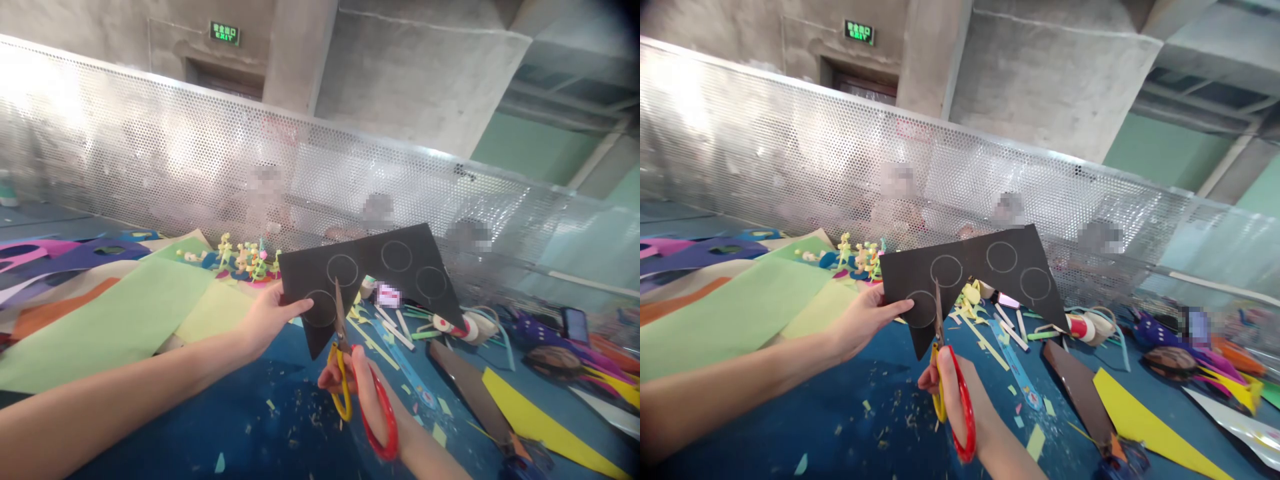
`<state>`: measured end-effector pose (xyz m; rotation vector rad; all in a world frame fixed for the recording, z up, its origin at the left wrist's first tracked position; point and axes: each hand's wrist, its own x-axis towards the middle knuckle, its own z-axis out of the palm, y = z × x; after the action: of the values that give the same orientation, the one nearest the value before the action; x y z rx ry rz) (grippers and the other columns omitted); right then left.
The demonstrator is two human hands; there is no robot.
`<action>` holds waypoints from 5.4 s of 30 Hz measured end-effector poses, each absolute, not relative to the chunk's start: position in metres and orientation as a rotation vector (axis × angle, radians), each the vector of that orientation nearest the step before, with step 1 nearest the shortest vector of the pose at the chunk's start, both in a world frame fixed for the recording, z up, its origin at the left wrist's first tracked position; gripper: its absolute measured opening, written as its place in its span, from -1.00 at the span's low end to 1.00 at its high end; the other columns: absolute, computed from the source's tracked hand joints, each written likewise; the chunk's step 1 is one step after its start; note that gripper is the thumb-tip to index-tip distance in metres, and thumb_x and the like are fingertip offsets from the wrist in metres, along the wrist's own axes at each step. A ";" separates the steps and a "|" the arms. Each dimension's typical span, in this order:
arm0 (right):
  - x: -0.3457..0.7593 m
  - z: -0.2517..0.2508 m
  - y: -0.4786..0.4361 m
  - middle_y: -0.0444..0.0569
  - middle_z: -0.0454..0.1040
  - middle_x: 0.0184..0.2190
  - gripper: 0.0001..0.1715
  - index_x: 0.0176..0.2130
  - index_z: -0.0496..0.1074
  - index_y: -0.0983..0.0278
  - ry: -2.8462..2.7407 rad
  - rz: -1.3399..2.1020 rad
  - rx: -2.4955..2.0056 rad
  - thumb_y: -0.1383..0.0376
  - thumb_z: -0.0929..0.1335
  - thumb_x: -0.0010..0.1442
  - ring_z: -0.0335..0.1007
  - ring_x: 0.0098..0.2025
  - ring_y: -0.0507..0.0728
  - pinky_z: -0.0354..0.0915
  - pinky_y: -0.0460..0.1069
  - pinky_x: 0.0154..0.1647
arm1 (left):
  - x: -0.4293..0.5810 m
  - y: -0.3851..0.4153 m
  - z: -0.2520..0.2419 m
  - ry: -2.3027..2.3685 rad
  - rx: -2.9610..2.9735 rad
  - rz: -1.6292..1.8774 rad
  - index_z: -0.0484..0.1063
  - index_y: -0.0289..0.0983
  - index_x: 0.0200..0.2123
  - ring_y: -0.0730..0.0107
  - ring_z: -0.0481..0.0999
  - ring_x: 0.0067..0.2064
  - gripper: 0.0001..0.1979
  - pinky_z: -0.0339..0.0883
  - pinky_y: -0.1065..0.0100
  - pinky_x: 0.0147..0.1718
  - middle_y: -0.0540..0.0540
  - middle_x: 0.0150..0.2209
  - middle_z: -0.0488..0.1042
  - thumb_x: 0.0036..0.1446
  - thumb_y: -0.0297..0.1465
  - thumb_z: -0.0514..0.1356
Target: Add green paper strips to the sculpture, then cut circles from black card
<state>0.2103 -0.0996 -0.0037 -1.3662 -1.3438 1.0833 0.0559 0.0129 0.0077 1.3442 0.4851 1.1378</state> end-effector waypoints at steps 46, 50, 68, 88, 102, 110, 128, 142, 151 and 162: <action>0.216 -0.016 -0.095 -0.20 0.10 -0.74 -0.32 -0.67 0.13 0.24 -1.340 0.958 -1.395 -0.22 0.10 0.11 0.12 -0.65 -0.01 0.35 0.00 -0.39 | 0.051 0.013 0.019 0.466 1.254 1.066 0.45 -0.30 -0.17 0.26 0.50 -0.11 -0.72 0.32 0.32 -0.12 -0.14 -0.16 0.55 -0.03 -0.44 0.29; 0.220 -0.017 -0.094 -0.22 0.08 -0.77 -0.32 -0.65 0.13 0.24 -1.403 0.954 -1.429 -0.25 0.09 0.09 0.10 -0.67 -0.01 0.36 0.01 -0.43 | 0.050 0.016 0.020 0.475 1.235 1.047 0.44 -0.29 -0.17 0.27 0.50 -0.10 -0.71 0.33 0.35 -0.13 -0.12 -0.17 0.56 -0.03 -0.46 0.29; 0.217 -0.015 -0.094 0.00 0.37 -0.48 -0.29 -0.53 0.16 0.24 -1.463 1.048 -1.286 -0.29 0.01 0.08 0.36 -0.33 0.15 0.29 0.06 -0.17 | 0.051 0.008 0.020 0.502 1.368 0.992 0.43 -0.33 -0.15 0.19 0.52 -0.15 -0.67 0.33 0.17 -0.09 -0.19 -0.16 0.54 -0.01 -0.34 0.28; 0.213 -0.008 -0.099 -0.06 0.33 -0.52 -0.33 -0.52 0.18 0.24 -1.433 1.035 -1.307 -0.25 0.03 0.12 0.32 -0.36 0.12 0.25 0.00 -0.22 | 0.051 0.008 0.018 0.520 1.391 0.993 0.44 -0.33 -0.16 0.19 0.52 -0.16 -0.68 0.33 0.17 -0.10 -0.19 -0.18 0.54 0.00 -0.32 0.27; 0.216 -0.020 -0.097 -0.17 0.10 -0.65 -0.28 -0.63 0.13 0.24 -1.423 1.083 -1.291 -0.21 -0.03 0.16 0.15 -0.53 0.02 0.27 -0.04 -0.30 | 0.051 0.007 0.020 0.491 1.324 0.971 0.45 -0.33 -0.16 0.21 0.52 -0.16 -0.67 0.33 0.19 -0.08 -0.18 -0.17 0.55 -0.03 -0.36 0.29; 0.216 -0.018 -0.097 -0.18 0.11 -0.67 -0.25 -0.65 0.11 0.24 -1.420 1.125 -1.303 -0.27 -0.04 0.10 0.14 -0.58 0.01 0.28 -0.02 -0.33 | 0.051 0.008 0.022 0.506 1.291 0.967 0.45 -0.33 -0.15 0.21 0.52 -0.14 -0.66 0.33 0.20 -0.08 -0.18 -0.16 0.55 -0.06 -0.38 0.30; 0.212 -0.013 -0.101 -0.20 0.08 -0.74 -0.29 -0.67 0.11 0.23 -1.342 1.128 -1.356 -0.24 0.01 0.13 0.12 -0.66 -0.01 0.29 -0.03 -0.45 | 0.047 0.015 0.025 0.460 1.297 0.968 0.38 -0.30 -0.04 0.26 0.52 -0.13 -0.59 0.38 0.32 -0.15 -0.16 -0.09 0.52 -0.02 -0.42 0.28; 0.216 -0.013 -0.099 -0.21 0.05 -0.79 -0.24 -0.69 0.11 0.26 -1.387 1.134 -1.410 -0.24 0.00 0.14 0.14 -0.71 -0.02 0.32 -0.04 -0.53 | 0.044 0.023 0.026 0.595 1.262 0.979 0.33 -0.28 -0.08 0.37 0.53 -0.24 -0.57 0.40 0.36 -0.24 -0.11 -0.25 0.51 -0.07 -0.41 0.33; 0.209 0.002 -0.104 -0.23 0.05 -0.84 -0.20 -0.68 0.13 0.27 -1.098 1.386 -1.400 -0.33 0.00 0.04 0.06 -0.75 -0.06 0.27 -0.09 -0.58 | 0.046 0.016 0.029 0.570 1.105 1.021 0.43 -0.30 -0.31 0.48 0.50 -0.26 -0.76 0.35 0.47 -0.24 -0.06 -0.25 0.53 -0.08 -0.37 0.34; 0.199 0.000 -0.103 -0.13 0.21 -0.81 -0.17 -0.70 0.12 0.27 -0.993 1.473 -1.265 -0.39 0.02 -0.05 0.23 -0.70 0.00 0.24 -0.08 -0.57 | 0.053 -0.001 0.025 0.588 1.274 0.962 0.37 -0.36 -0.15 0.39 0.50 -0.26 -0.68 0.35 0.35 -0.22 -0.16 -0.21 0.51 0.00 -0.39 0.27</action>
<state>0.1988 -0.1034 -0.0001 -1.2646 -0.9927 1.4732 0.0533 -0.0013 0.0255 1.2738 0.5883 0.9624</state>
